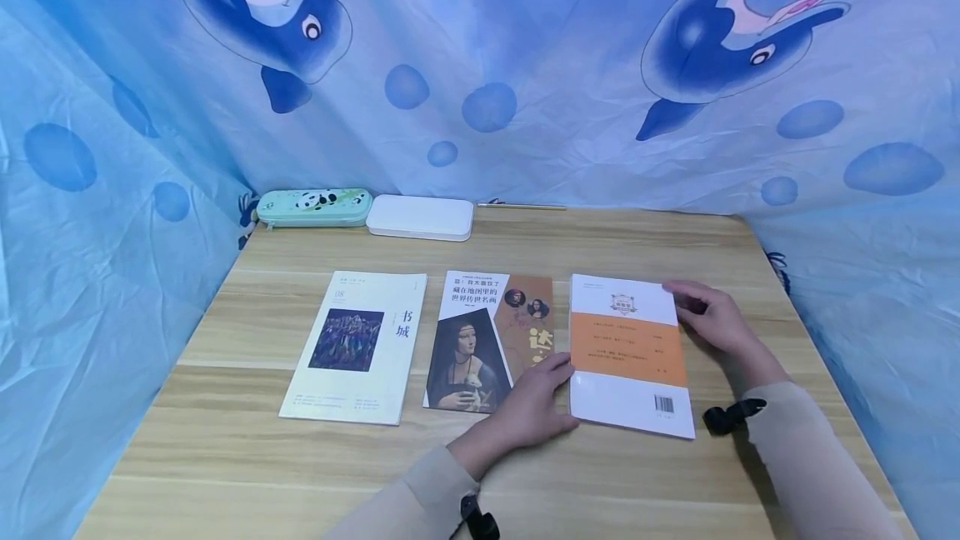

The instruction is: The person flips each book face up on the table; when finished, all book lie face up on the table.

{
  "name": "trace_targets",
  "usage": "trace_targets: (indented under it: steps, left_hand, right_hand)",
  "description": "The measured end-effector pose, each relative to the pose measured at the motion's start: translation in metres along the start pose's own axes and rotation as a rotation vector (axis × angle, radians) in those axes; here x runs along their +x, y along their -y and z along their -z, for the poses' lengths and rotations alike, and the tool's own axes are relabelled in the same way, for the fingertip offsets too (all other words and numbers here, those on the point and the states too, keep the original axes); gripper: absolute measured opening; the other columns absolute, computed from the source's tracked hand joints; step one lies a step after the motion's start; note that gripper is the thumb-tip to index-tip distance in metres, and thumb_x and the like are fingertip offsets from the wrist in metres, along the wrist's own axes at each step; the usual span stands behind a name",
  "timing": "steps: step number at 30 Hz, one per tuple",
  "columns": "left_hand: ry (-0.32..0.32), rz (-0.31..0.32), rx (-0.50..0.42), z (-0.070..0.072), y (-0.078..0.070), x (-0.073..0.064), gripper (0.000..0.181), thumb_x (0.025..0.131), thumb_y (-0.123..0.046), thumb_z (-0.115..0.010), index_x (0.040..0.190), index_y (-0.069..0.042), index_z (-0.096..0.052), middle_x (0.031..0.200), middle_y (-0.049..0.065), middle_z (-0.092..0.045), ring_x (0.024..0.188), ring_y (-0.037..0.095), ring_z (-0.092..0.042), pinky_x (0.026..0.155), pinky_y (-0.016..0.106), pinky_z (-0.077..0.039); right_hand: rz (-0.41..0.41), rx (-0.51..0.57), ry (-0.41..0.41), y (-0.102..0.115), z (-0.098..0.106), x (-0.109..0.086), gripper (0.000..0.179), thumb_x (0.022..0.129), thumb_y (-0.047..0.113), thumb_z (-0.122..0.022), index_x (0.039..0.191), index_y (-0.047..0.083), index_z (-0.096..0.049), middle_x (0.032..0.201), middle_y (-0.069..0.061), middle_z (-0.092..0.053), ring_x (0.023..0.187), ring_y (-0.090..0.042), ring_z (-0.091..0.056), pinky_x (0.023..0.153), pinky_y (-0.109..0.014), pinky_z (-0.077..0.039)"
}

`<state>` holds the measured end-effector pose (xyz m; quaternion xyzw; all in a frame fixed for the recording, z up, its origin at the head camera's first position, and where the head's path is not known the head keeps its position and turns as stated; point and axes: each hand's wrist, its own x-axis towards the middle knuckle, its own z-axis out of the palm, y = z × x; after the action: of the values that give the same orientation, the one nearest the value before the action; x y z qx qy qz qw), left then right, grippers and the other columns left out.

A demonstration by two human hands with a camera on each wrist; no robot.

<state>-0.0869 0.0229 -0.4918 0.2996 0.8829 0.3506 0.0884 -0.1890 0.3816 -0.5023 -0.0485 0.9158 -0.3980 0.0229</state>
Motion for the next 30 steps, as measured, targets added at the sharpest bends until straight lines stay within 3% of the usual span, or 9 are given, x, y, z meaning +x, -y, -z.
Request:
trace_targets:
  steps: [3,6,8,11,14,18,22,26,30]
  left_hand:
    - [0.011,-0.011,-0.001,0.0,0.001,-0.001,0.077,0.076,-0.02,-0.087,0.145,-0.006,-0.055,0.153,0.01,-0.047,0.134,0.027,-0.052,0.112,0.034,-0.042]
    - [0.019,-0.029,0.006,-0.001,0.002,-0.001,0.081,0.077,-0.019,-0.086,0.148,-0.004,-0.05,0.155,0.012,-0.044,0.137,0.028,-0.049,0.114,0.033,-0.04]
    - [0.024,-0.036,0.018,-0.001,0.002,-0.001,0.084,0.077,-0.02,-0.087,0.149,-0.002,-0.047,0.156,0.012,-0.042,0.139,0.027,-0.047,0.116,0.032,-0.038]
    - [0.029,-0.028,0.022,-0.002,0.002,0.0,0.089,0.076,-0.024,-0.089,0.15,0.0,-0.045,0.157,0.013,-0.04,0.14,0.027,-0.045,0.117,0.031,-0.036]
    - [0.033,-0.007,0.008,-0.004,0.0,0.001,0.095,0.073,-0.027,-0.092,0.15,0.0,-0.044,0.158,0.013,-0.038,0.142,0.027,-0.043,0.117,0.031,-0.035]
    - [0.014,0.006,-0.007,-0.005,-0.002,0.001,0.098,0.071,-0.026,-0.094,0.151,-0.001,-0.044,0.159,0.013,-0.038,0.142,0.028,-0.043,0.117,0.031,-0.036]
    - [-0.046,-0.001,-0.016,-0.006,-0.002,-0.002,0.082,0.074,-0.017,-0.091,0.144,-0.001,-0.053,0.155,0.017,-0.044,0.135,0.031,-0.051,0.112,0.033,-0.043]
    - [-0.142,-0.037,-0.06,-0.006,-0.001,-0.004,0.06,0.073,-0.002,-0.082,0.131,0.0,-0.065,0.145,0.019,-0.055,0.126,0.03,-0.059,0.102,0.028,-0.051]
    - [-0.206,-0.058,-0.133,-0.004,-0.002,-0.006,0.055,0.071,0.004,-0.077,0.125,0.0,-0.07,0.138,0.019,-0.06,0.125,0.028,-0.06,0.101,0.025,-0.05]
  right_hand:
    - [0.007,-0.002,-0.012,-0.002,0.003,-0.003,0.048,0.092,-0.007,-0.066,0.138,0.007,-0.062,0.141,-0.019,-0.056,0.125,-0.037,-0.054,0.102,-0.043,-0.05]
    - [0.016,0.006,-0.023,-0.003,0.006,-0.007,0.047,0.091,-0.007,-0.068,0.136,0.007,-0.064,0.138,-0.019,-0.058,0.116,-0.025,-0.058,0.09,-0.019,-0.05]
    - [0.025,0.033,-0.032,-0.003,0.008,-0.008,0.046,0.091,-0.008,-0.068,0.135,0.007,-0.065,0.137,-0.019,-0.059,0.11,-0.014,-0.06,0.082,-0.011,-0.05]
    - [0.043,0.049,-0.058,-0.001,0.01,-0.01,0.047,0.09,-0.008,-0.07,0.134,0.007,-0.066,0.135,-0.02,-0.06,0.097,-0.003,-0.06,0.075,-0.014,-0.054]
    - [0.068,0.026,-0.092,0.003,0.014,-0.011,0.047,0.089,-0.007,-0.072,0.133,0.009,-0.066,0.13,-0.018,-0.063,0.09,-0.003,-0.061,0.071,-0.017,-0.055]
    - [0.098,0.024,-0.128,0.01,0.018,-0.01,0.043,0.09,-0.002,-0.073,0.132,0.009,-0.067,0.122,-0.002,-0.069,0.091,-0.001,-0.061,0.073,-0.015,-0.052]
    - [0.155,0.098,-0.143,0.015,0.022,-0.009,0.04,0.091,-0.003,-0.072,0.13,0.003,-0.066,0.12,0.014,-0.068,0.099,0.007,-0.06,0.079,-0.011,-0.051]
    - [0.23,0.201,-0.15,0.017,0.026,-0.008,0.04,0.088,-0.013,-0.069,0.128,-0.005,-0.063,0.126,0.008,-0.068,0.107,0.006,-0.062,0.085,-0.01,-0.052]
    - [0.265,0.272,-0.145,0.023,0.029,-0.008,0.04,0.088,-0.018,-0.066,0.126,-0.009,-0.058,0.135,0.0,-0.065,0.112,0.005,-0.061,0.089,-0.011,-0.051]
